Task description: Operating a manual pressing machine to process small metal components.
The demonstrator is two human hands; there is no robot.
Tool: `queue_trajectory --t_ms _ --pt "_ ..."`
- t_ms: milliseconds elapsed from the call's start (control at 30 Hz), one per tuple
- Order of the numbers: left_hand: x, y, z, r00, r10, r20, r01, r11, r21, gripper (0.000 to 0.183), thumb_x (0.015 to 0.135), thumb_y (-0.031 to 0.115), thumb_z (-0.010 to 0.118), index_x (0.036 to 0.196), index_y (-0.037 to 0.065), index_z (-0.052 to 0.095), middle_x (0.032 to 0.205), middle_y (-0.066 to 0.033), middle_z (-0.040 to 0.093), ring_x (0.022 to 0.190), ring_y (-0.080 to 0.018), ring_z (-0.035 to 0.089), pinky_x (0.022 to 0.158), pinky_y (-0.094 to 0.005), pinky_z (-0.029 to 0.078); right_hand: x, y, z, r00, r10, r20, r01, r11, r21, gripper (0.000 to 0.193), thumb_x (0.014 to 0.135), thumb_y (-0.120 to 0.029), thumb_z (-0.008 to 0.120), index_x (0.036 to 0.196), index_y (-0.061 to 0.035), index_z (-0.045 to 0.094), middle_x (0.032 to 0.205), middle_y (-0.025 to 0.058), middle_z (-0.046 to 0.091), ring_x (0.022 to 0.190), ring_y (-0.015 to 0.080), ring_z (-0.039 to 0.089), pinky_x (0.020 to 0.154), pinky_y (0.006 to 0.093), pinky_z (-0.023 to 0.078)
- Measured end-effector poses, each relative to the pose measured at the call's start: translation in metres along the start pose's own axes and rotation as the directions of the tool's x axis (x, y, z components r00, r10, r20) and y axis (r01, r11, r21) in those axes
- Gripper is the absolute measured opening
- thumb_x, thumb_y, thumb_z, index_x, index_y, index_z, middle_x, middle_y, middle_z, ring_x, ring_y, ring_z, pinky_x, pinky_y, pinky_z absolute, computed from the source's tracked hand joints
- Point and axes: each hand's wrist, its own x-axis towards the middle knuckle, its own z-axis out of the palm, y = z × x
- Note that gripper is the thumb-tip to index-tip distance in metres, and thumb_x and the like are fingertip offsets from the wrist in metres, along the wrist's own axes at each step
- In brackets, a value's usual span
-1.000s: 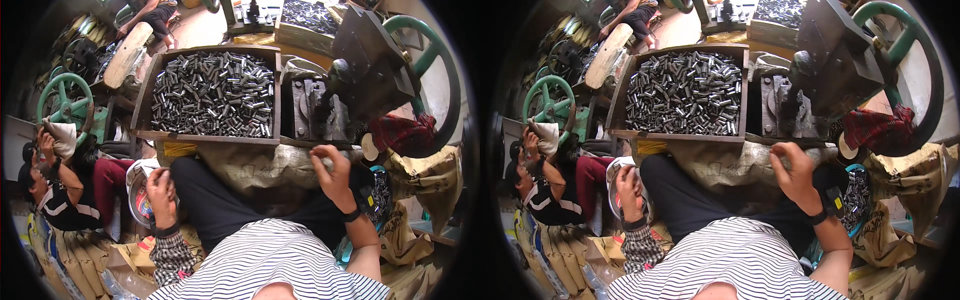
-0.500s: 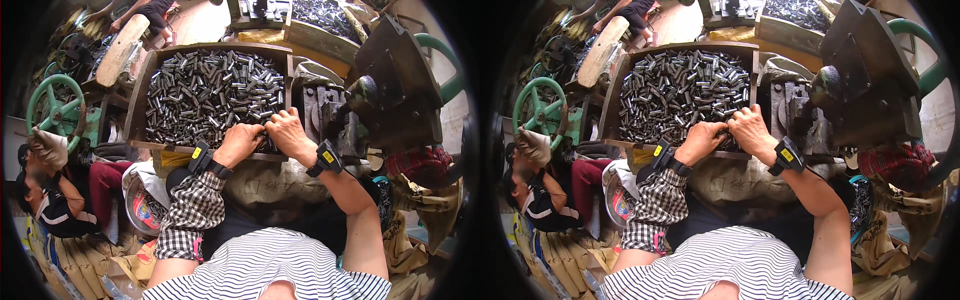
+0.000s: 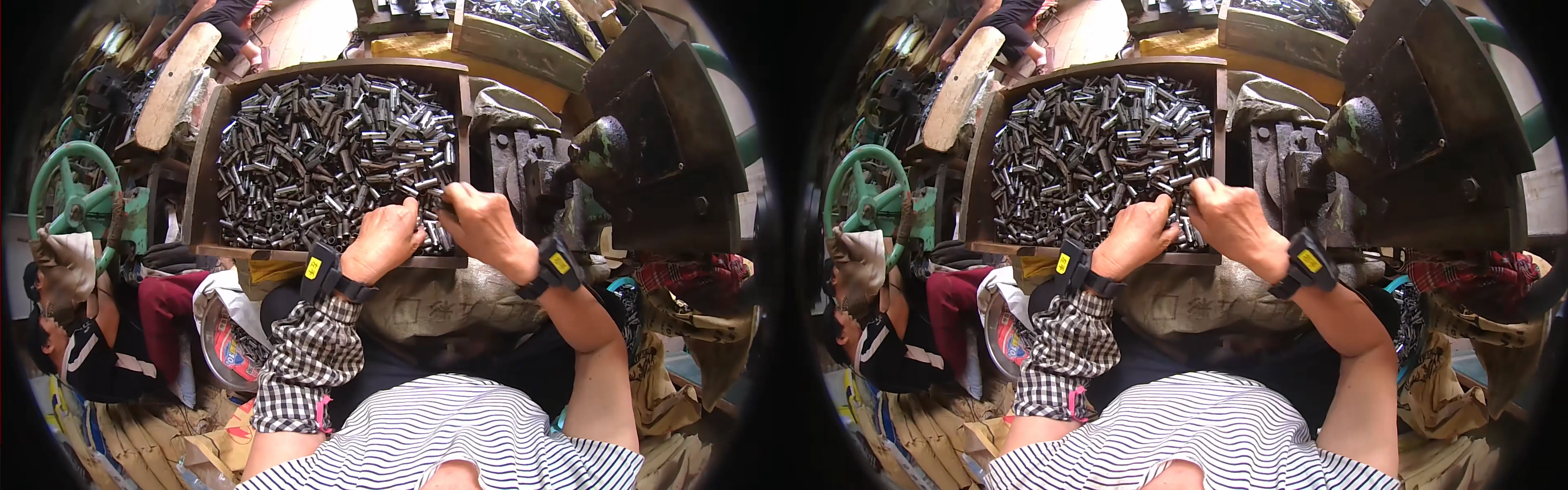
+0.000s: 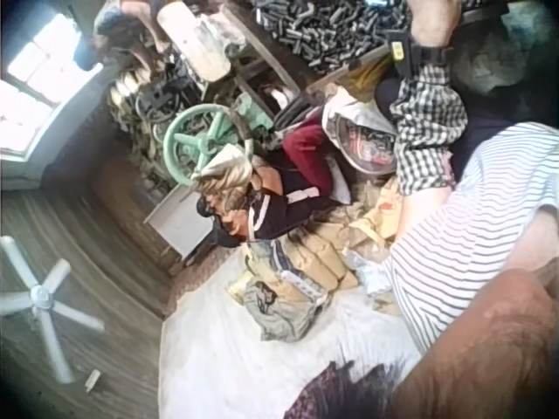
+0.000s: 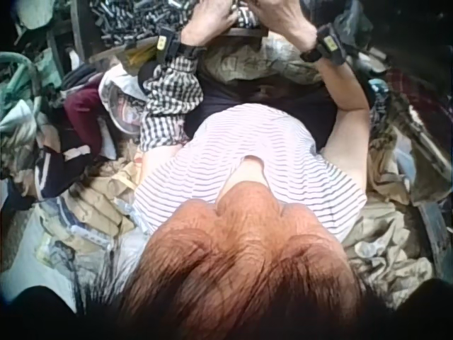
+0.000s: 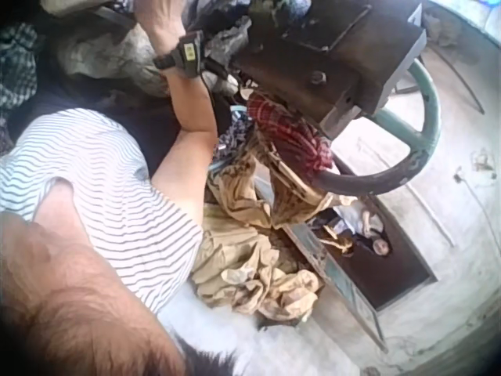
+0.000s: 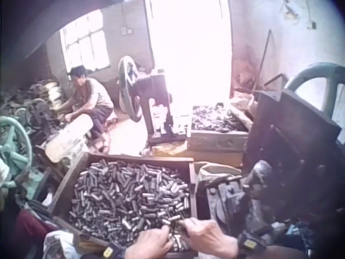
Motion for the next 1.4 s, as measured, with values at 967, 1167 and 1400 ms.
queue_trajectory --t_ms 967,1167,1400 --pt "-0.014 0.004 -0.004 0.994 -0.089 0.066 0.086 0.244 -0.966 0.021 0.091 0.017 0.058 0.106 0.002 0.054 0.071 -0.0014 0.059 0.051 -0.0037 0.053 0.041 -0.0156 0.039 -0.013 -0.002 -0.020 0.833 0.373 0.410 -0.510 0.228 0.829 0.013 0.088 -0.009 0.060 0.097 -0.0007 0.063 0.073 -0.0014 0.059 0.060 0.0020 0.053 0.051 0.0156 0.045" --pt "-0.011 0.003 -0.005 0.986 -0.121 0.115 0.122 0.052 -0.991 0.011 0.088 0.009 0.059 0.096 0.002 0.059 0.069 -0.0005 0.057 0.047 -0.0031 0.047 0.040 -0.0162 0.035 -0.017 0.002 -0.016 0.826 0.400 0.398 -0.507 0.218 0.834 0.011 0.088 -0.010 0.060 0.094 -0.0008 0.062 0.072 -0.0017 0.058 0.059 0.0022 0.054 0.050 0.0158 0.045" --pt "-0.011 0.008 -0.005 0.981 -0.081 0.176 0.163 -0.148 -0.976 0.015 0.090 0.012 0.057 0.102 0.003 0.058 0.073 -0.0032 0.059 0.050 -0.0059 0.052 0.042 -0.0159 0.039 -0.021 0.006 -0.014 0.818 0.393 0.420 -0.494 0.106 0.863 0.010 0.088 -0.009 0.060 0.093 -0.0006 0.060 0.072 0.0005 0.059 0.060 0.0033 0.056 0.051 0.0169 0.048"
